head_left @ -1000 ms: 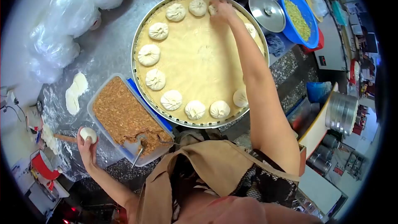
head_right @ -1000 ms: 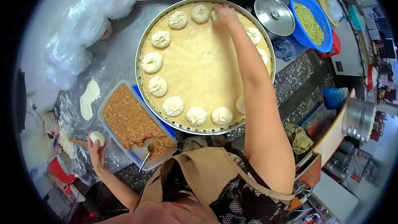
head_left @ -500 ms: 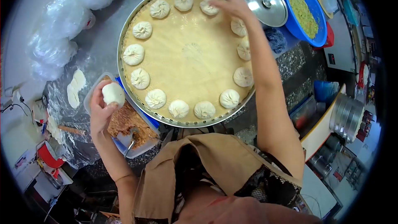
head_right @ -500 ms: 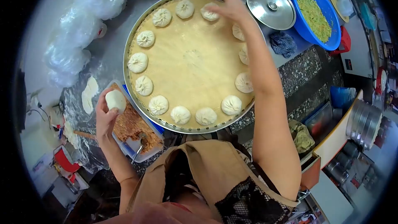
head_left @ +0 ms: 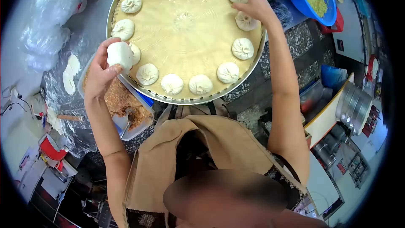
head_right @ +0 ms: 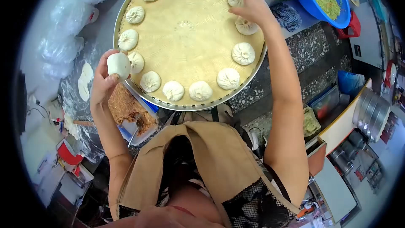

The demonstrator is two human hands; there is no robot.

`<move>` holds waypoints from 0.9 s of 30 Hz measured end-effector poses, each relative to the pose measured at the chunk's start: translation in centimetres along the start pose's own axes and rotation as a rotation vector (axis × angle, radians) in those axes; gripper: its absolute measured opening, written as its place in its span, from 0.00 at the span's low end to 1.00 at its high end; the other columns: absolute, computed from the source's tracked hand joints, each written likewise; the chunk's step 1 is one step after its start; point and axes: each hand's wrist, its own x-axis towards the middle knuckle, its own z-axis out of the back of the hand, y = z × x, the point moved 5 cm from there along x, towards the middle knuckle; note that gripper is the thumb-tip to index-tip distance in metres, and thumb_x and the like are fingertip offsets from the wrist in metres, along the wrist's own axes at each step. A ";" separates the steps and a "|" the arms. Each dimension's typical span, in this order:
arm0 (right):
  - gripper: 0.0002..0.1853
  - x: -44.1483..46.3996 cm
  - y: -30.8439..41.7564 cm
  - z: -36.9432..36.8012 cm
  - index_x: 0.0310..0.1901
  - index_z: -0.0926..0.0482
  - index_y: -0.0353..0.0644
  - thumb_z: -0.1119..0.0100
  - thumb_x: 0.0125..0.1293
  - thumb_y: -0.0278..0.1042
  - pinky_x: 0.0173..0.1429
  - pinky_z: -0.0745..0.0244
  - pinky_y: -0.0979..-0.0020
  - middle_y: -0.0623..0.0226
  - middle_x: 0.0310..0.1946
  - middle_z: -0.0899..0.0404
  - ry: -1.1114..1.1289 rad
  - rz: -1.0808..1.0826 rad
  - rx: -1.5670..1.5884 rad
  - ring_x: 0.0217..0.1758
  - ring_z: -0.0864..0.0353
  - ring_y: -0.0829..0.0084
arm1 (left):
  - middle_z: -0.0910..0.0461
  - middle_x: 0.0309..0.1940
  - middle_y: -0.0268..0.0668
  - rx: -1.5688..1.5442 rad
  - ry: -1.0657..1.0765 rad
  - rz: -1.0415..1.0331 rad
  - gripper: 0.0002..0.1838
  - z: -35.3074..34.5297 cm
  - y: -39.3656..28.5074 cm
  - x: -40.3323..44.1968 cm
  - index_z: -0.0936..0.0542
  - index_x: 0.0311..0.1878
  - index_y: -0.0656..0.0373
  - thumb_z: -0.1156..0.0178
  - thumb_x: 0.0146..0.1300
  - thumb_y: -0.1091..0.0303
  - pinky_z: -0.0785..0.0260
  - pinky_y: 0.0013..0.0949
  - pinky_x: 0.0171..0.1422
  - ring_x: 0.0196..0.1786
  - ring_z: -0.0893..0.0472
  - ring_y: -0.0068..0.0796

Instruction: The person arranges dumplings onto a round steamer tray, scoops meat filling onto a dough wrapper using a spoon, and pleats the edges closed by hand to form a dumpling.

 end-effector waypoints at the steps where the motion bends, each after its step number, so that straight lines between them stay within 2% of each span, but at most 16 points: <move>1: 0.39 0.4 0.2 -0.4 0.64 0.30 0.45 0.28 0.50 0.44 0.64 0.30 0.58 0.48 0.59 0.28 -0.045 0.027 -0.046 0.63 0.28 0.52 | 0.27 0.59 0.40 0.022 0.013 -0.013 0.45 -0.4 -0.2 0.2 0.35 0.66 0.58 0.25 0.46 0.55 0.24 0.39 0.55 0.56 0.23 0.34; 2: 0.39 0.4 -0.2 -0.3 0.64 0.30 0.45 0.28 0.50 0.44 0.64 0.30 0.58 0.48 0.59 0.28 -0.045 0.023 -0.044 0.63 0.28 0.52 | 0.27 0.59 0.41 0.044 0.027 -0.024 0.44 -0.6 -0.5 0.5 0.35 0.66 0.58 0.25 0.47 0.55 0.24 0.39 0.55 0.56 0.23 0.34; 4: 0.36 0.0 -0.5 1.6 0.63 0.30 0.44 0.30 0.52 0.45 0.62 0.29 0.57 0.47 0.56 0.25 -0.052 -0.209 -0.019 0.60 0.25 0.52 | 0.27 0.60 0.41 0.074 0.028 -0.026 0.44 -0.9 -0.8 0.7 0.35 0.66 0.58 0.26 0.47 0.55 0.24 0.39 0.55 0.56 0.23 0.34; 5: 0.34 -1.1 -0.9 2.1 0.61 0.28 0.42 0.32 0.55 0.47 0.61 0.28 0.57 0.47 0.53 0.22 -0.080 -0.249 -0.055 0.58 0.23 0.51 | 0.27 0.60 0.41 0.100 0.028 -0.030 0.44 -1.0 -0.8 0.7 0.35 0.66 0.58 0.26 0.48 0.55 0.24 0.39 0.56 0.56 0.23 0.34; 11: 0.30 -9.7 -0.3 3.6 0.56 0.23 0.38 0.33 0.57 0.49 0.58 0.26 0.59 0.49 0.52 0.22 0.052 -0.373 0.052 0.55 0.21 0.54 | 0.27 0.61 0.42 0.094 0.045 -0.010 0.43 -1.1 -0.4 1.0 0.35 0.67 0.59 0.27 0.49 0.56 0.25 0.39 0.58 0.57 0.23 0.34; 13: 0.26 -12.2 0.5 3.5 0.53 0.22 0.38 0.33 0.58 0.46 0.56 0.26 0.61 0.51 0.50 0.21 -0.002 -0.437 0.111 0.53 0.20 0.56 | 0.27 0.61 0.42 0.129 0.051 -0.030 0.43 -0.9 -0.4 1.2 0.35 0.67 0.60 0.28 0.49 0.55 0.26 0.39 0.59 0.58 0.23 0.34; 16: 0.22 -14.4 4.4 3.9 0.51 0.21 0.37 0.33 0.58 0.41 0.54 0.25 0.64 0.53 0.47 0.20 -0.021 -0.443 0.200 0.51 0.20 0.57 | 0.27 0.60 0.43 0.152 0.041 -0.075 0.43 -0.8 -0.7 1.1 0.35 0.67 0.61 0.28 0.50 0.55 0.26 0.39 0.59 0.58 0.23 0.34; 17: 0.19 -15.0 5.6 3.8 0.49 0.21 0.38 0.33 0.58 0.35 0.54 0.26 0.65 0.55 0.46 0.20 -0.033 -0.415 0.203 0.50 0.20 0.57 | 0.26 0.60 0.43 0.157 0.051 -0.105 0.43 -0.8 -1.0 1.0 0.35 0.67 0.62 0.28 0.50 0.55 0.26 0.39 0.59 0.58 0.23 0.34; 19: 0.17 -16.1 7.3 3.2 0.49 0.20 0.38 0.33 0.57 0.31 0.55 0.26 0.64 0.55 0.47 0.20 -0.085 -0.326 0.232 0.51 0.20 0.58 | 0.26 0.59 0.44 0.164 0.039 -0.103 0.43 -0.4 -1.2 0.8 0.35 0.67 0.62 0.29 0.50 0.54 0.26 0.39 0.59 0.59 0.24 0.35; 27: 0.17 -17.1 11.5 1.9 0.48 0.20 0.37 0.32 0.56 0.28 0.58 0.27 0.65 0.54 0.49 0.21 -0.013 -0.203 0.355 0.53 0.20 0.56 | 0.27 0.60 0.44 0.195 0.038 -0.140 0.41 1.3 -1.9 -0.5 0.35 0.67 0.61 0.31 0.51 0.56 0.27 0.41 0.62 0.61 0.25 0.35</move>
